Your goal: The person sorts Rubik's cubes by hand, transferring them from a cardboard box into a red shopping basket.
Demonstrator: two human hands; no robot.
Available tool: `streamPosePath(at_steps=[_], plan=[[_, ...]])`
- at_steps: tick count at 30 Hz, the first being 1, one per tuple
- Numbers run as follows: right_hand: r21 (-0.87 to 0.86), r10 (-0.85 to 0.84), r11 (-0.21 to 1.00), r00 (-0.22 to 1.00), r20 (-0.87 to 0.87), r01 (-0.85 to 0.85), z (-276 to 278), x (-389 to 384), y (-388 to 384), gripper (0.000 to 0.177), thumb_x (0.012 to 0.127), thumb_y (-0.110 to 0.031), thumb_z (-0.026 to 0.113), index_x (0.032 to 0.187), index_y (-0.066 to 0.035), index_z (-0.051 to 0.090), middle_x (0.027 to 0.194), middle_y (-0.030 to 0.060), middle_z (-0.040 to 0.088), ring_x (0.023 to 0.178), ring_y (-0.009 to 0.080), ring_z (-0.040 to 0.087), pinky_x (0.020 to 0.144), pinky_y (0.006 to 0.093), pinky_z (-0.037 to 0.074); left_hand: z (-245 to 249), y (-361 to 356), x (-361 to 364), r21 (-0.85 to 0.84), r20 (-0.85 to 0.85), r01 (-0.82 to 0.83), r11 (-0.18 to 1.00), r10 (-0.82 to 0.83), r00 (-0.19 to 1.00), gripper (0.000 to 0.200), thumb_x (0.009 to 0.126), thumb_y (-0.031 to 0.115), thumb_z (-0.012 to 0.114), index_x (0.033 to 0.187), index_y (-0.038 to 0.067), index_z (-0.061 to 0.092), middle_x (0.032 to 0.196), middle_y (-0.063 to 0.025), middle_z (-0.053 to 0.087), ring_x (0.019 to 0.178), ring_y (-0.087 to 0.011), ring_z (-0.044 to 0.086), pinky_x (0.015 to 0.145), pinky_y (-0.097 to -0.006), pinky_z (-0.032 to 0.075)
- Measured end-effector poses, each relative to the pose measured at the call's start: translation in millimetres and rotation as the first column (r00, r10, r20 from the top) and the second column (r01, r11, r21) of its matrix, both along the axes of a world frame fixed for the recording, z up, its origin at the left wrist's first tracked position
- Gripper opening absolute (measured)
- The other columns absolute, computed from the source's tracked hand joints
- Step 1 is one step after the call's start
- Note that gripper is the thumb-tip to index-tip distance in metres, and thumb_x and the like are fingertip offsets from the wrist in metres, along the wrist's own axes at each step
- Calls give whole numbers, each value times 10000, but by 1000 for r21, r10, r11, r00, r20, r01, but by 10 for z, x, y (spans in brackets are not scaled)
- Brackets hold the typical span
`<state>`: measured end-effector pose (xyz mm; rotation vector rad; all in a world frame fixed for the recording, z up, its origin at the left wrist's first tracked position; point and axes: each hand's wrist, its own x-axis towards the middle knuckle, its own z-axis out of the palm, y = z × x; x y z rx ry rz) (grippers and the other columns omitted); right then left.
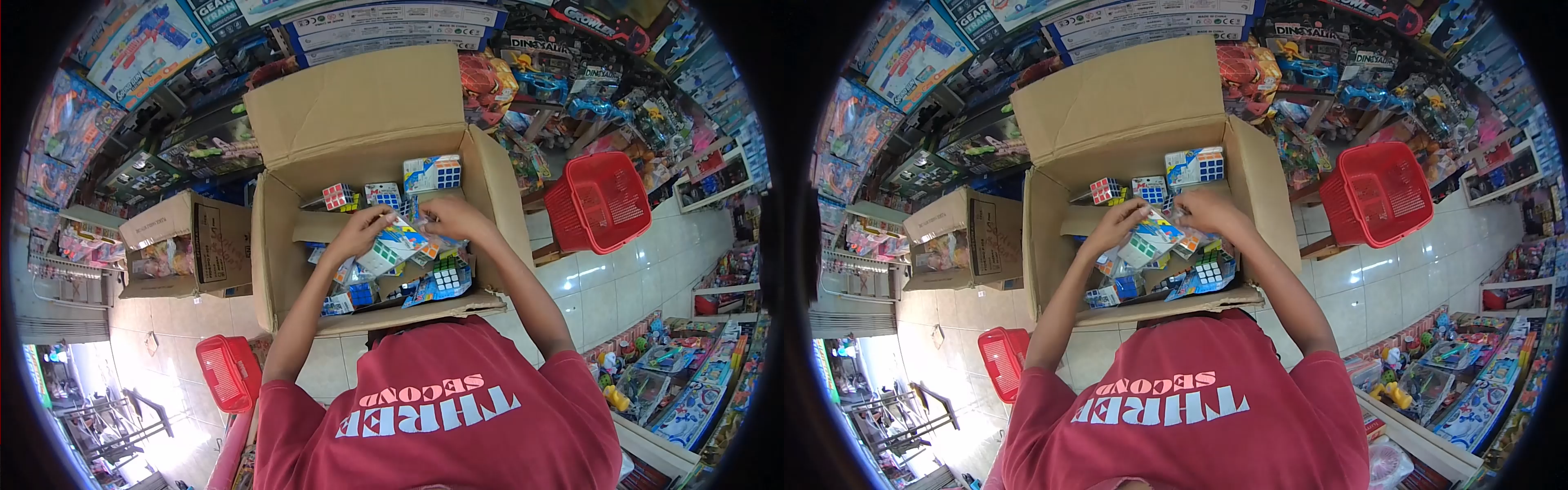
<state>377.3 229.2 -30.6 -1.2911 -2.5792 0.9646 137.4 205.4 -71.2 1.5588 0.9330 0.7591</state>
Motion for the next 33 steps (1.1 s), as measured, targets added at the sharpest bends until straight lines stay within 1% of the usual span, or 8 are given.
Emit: streamPosePath(at_steps=[7, 14, 17, 19, 21, 24, 27, 33], plan=[[-85, -25, 996, 906, -423, -12, 201, -70, 209, 275, 858, -287, 622, 892, -15, 622, 727, 119, 621, 674, 176, 580, 615, 306, 443, 249, -20, 134, -43, 137, 48, 998, -42, 990, 305, 939, 242, 549, 1040, -40, 607, 1236, -89, 545, 926, -93, 523, 783, -247, 439], [-134, 23, 986, 885, -465, -96, 370, -253, 271, 344, 899, -326, 575, 887, 14, 624, 733, 72, 630, 677, 123, 561, 631, 279, 444, 252, 42, 10, 90, 81, -40, 995, 32, 996, 262, 916, 172, 569, 1020, -66, 608, 1004, -67, 567, 885, -129, 540, 773, -244, 431], [-411, -270, 911, 742, -614, -9, -13, -310, 571, 412, 918, -382, 528, 868, 14, 628, 720, 82, 624, 682, 121, 564, 637, 268, 452, 272, 42, -36, 103, 97, -115, 988, 105, 990, 259, 912, 172, 575, 1005, -67, 615, 964, -64, 558, 864, -124, 527, 762, -237, 420], [-64, -204, 979, 905, -374, 194, -207, -253, 719, 424, 892, -416, 533, 957, -5, 619, 931, 133, 626, 886, 213, 591, 783, 368, 466, 296, 54, -62, 122, 77, -165, 979, 156, 985, 259, 908, 173, 580, 997, -66, 625, 953, -63, 564, 864, -117, 527, 755, -235, 417], [465, -229, 853, 970, -76, 238, -282, -229, 706, 406, 864, -401, 570, 1013, -25, 609, 1056, 153, 600, 1013, 275, 571, 862, 451, 445, 314, 69, -116, 114, 42, -200, 973, 196, 980, 262, 902, 176, 585, 989, -65, 641, 956, -64, 583, 875, -108, 536, 749, -237, 418], [538, -306, 829, 928, 213, 150, -292, -209, 635, 422, 807, -328, 643, 1116, -52, 565, 1150, 176, 546, 1112, 344, 510, 910, 558, 393, 234, 93, -178, 193, 46, -218, 957, 213, 976, 269, 899, 186, 594, 971, -70, 639, 921, -64, 595, 851, -114, 536, 740, -237, 417], [568, -333, 811, 909, 250, 141, -379, -177, 661, 386, 786, -240, 658, 1118, -67, 562, 1110, 156, 561, 1119, 350, 503, 898, 605, 376, 156, 126, -245, 291, -10, -225, 930, 239, 971, 269, 899, 190, 597, 962, -69, 638, 916, -61, 595, 847, -111, 532, 751, -233, 410], [511, -267, 859, 883, 385, 38, -375, -101, 714, 314, 787, -125, 606, 1094, -74, 570, 1061, 138, 580, 1064, 327, 549, 859, 511, 451, 109, 101, -282, 244, 48, -293, 925, 290, 956, 260, 920, 197, 573, 948, -58, 610, 856, -16, 563, 829, -77, 501, 750, -218, 393]])
